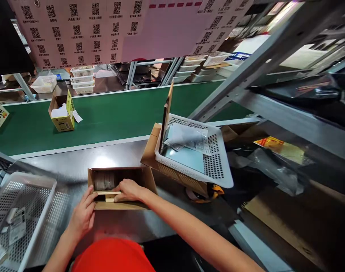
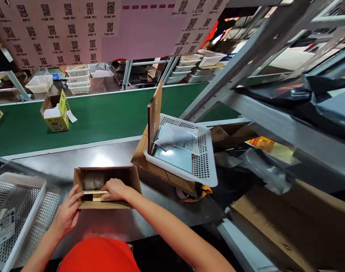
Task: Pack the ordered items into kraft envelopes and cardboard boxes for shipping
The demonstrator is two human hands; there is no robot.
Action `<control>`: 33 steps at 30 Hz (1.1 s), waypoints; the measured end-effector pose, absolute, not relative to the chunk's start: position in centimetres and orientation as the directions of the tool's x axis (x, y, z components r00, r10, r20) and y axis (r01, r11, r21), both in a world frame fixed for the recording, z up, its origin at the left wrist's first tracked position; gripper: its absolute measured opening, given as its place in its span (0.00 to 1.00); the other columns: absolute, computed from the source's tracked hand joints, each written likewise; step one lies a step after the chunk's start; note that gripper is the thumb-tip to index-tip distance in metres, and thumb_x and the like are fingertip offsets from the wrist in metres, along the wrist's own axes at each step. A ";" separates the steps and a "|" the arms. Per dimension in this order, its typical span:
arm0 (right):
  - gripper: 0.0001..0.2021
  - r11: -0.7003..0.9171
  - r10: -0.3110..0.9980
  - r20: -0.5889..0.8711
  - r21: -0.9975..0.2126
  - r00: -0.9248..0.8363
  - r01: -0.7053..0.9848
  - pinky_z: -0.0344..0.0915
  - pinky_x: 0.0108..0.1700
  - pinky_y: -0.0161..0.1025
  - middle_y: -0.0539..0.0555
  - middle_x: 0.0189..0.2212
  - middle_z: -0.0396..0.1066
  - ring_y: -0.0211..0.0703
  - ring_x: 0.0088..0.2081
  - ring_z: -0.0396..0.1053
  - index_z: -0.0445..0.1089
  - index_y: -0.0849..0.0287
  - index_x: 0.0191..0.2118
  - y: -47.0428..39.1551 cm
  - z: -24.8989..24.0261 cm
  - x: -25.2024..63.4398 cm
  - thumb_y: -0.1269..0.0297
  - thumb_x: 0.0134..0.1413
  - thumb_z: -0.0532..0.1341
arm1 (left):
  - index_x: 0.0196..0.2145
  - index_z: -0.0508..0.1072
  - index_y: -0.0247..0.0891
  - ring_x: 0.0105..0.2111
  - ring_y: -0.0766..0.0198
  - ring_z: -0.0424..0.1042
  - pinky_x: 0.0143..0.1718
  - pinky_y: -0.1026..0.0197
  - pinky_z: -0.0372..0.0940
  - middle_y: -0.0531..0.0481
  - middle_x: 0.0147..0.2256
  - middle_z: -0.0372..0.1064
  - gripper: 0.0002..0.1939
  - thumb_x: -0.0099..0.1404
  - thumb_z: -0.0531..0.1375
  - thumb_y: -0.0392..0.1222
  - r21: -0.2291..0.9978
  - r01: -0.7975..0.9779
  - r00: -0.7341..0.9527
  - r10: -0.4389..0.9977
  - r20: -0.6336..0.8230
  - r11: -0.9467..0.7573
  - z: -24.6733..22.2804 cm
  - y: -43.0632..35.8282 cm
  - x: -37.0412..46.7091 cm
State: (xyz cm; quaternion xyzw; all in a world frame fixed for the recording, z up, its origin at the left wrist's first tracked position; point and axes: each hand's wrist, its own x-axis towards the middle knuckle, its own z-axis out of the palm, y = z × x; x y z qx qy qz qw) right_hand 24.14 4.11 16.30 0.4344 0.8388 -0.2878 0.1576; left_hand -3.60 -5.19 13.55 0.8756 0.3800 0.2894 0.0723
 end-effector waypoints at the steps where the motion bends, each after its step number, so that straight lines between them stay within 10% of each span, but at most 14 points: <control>1: 0.27 0.438 0.649 -0.525 -0.333 -0.550 0.835 0.69 0.43 0.39 0.60 0.45 0.85 0.59 0.49 0.81 0.81 0.48 0.57 4.3 16.1 24.0 0.38 0.61 0.65 | 0.41 0.74 0.38 0.74 0.46 0.57 0.63 0.45 0.75 0.40 0.60 0.75 0.19 0.60 0.53 0.21 0.355 0.621 0.541 0.710 0.450 -0.698 13.6 -5.0 -3.6; 23: 0.26 0.412 0.682 -0.518 -0.312 -0.517 0.856 0.68 0.39 0.40 0.61 0.45 0.84 0.60 0.47 0.81 0.82 0.55 0.50 2.7 15.0 23.3 0.38 0.60 0.65 | 0.44 0.75 0.39 0.72 0.43 0.59 0.62 0.40 0.75 0.39 0.58 0.75 0.18 0.60 0.55 0.24 0.357 0.622 0.459 0.694 0.554 -0.697 10.7 -6.6 -3.0; 28: 0.28 0.464 0.722 -0.401 -0.323 -0.563 0.825 0.68 0.36 0.40 0.64 0.44 0.82 0.53 0.42 0.81 0.78 0.61 0.51 4.1 16.0 21.2 0.49 0.77 0.46 | 0.45 0.75 0.38 0.72 0.43 0.60 0.62 0.41 0.75 0.39 0.56 0.76 0.18 0.60 0.56 0.26 0.361 0.598 0.489 0.683 0.543 -0.716 11.1 -6.8 -3.2; 33: 0.14 0.650 0.560 -0.391 -0.340 -0.731 0.680 0.76 0.41 0.42 0.58 0.46 0.79 0.46 0.42 0.78 0.74 0.61 0.55 7.1 16.8 16.5 0.59 0.70 0.63 | 0.45 0.75 0.39 0.72 0.41 0.60 0.61 0.39 0.75 0.39 0.57 0.76 0.16 0.62 0.56 0.27 0.344 0.612 0.486 0.682 0.547 -0.712 11.0 -6.6 -3.3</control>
